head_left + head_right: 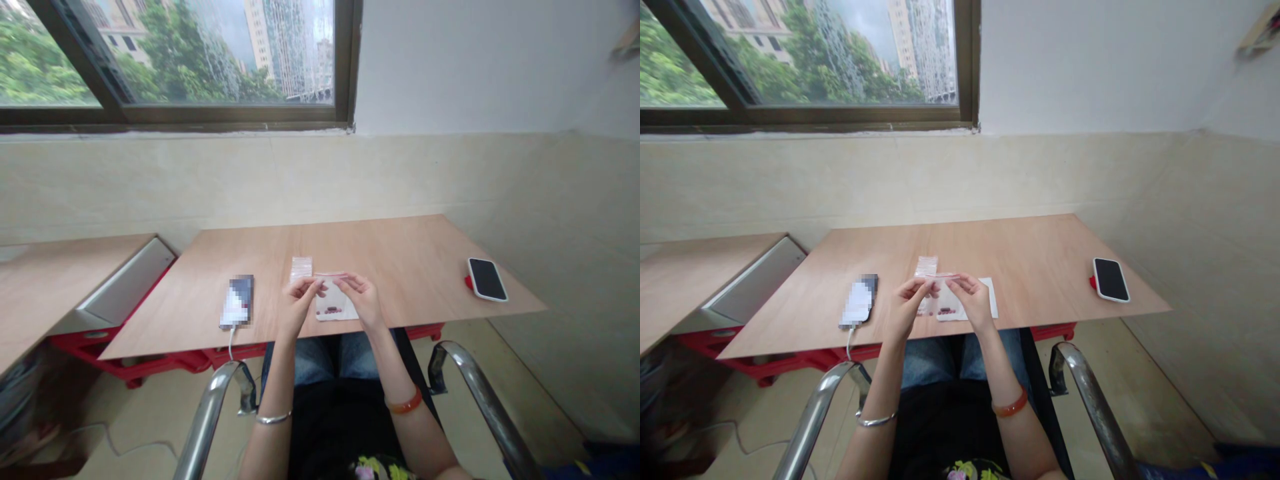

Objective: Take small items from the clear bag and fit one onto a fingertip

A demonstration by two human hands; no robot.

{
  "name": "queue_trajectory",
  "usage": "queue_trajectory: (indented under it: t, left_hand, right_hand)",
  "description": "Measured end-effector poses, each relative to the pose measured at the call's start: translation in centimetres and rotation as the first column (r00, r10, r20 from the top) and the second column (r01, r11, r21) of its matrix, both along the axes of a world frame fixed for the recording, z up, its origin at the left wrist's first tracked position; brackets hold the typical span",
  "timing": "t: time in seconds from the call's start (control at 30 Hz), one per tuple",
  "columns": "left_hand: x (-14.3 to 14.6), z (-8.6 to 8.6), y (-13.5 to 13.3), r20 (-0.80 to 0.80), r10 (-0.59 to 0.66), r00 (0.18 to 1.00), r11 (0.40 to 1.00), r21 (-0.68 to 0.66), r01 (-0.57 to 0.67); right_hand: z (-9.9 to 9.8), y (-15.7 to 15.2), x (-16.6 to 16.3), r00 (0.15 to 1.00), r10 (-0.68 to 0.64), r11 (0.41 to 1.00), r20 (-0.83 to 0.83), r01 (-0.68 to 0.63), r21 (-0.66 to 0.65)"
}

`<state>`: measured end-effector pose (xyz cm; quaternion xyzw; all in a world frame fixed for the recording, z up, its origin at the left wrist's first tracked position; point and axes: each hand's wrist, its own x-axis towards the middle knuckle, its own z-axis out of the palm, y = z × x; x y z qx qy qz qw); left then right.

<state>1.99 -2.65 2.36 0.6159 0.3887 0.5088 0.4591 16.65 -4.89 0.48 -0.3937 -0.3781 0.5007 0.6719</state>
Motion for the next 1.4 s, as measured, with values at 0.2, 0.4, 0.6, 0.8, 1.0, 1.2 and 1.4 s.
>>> queue_trajectory:
  t: [0.2,0.4,0.6,0.8,1.0,1.2,1.4]
  left_hand:
    - [0.0,-0.1,0.0,-0.007,-0.047,0.999,0.999,-0.012,0.046]
    - [0.2,0.2,-0.1,-0.091,-0.065,0.994,0.995,0.07,0.072]
    - [0.7,0.3,-0.3,-0.084,-0.056,0.995,0.993,0.097,0.064]
    - [0.7,0.4,-0.5,-0.111,-0.031,0.993,0.995,0.091,0.042]
    - [0.5,0.6,-0.6,-0.126,-0.052,0.991,0.994,0.093,0.064]
    - [0.3,1.0,-0.8,-0.162,-0.057,0.985,0.991,0.111,0.076]
    - [0.1,0.8,-0.9,-0.201,-0.039,0.979,0.988,0.14,0.068]
  right_hand:
    - [-0.5,0.3,0.0,0.997,-0.073,0.997,0.028,0.073,-0.002]
    - [-0.3,0.1,-0.2,0.994,-0.067,0.996,0.082,0.062,0.057]
    - [-0.1,-0.3,-0.3,0.996,-0.087,0.995,0.035,0.086,0.043]
    - [0.2,-0.5,-0.7,0.994,-0.111,0.992,-0.009,0.111,0.064]
    - [0.7,-0.7,-1.0,0.996,-0.085,0.994,-0.017,0.086,0.068]
    - [0.6,-0.9,-2.1,0.998,-0.047,0.997,0.034,0.044,0.07]
    - [0.5,-1.0,-2.6,0.996,-0.072,0.994,0.052,0.068,0.082]
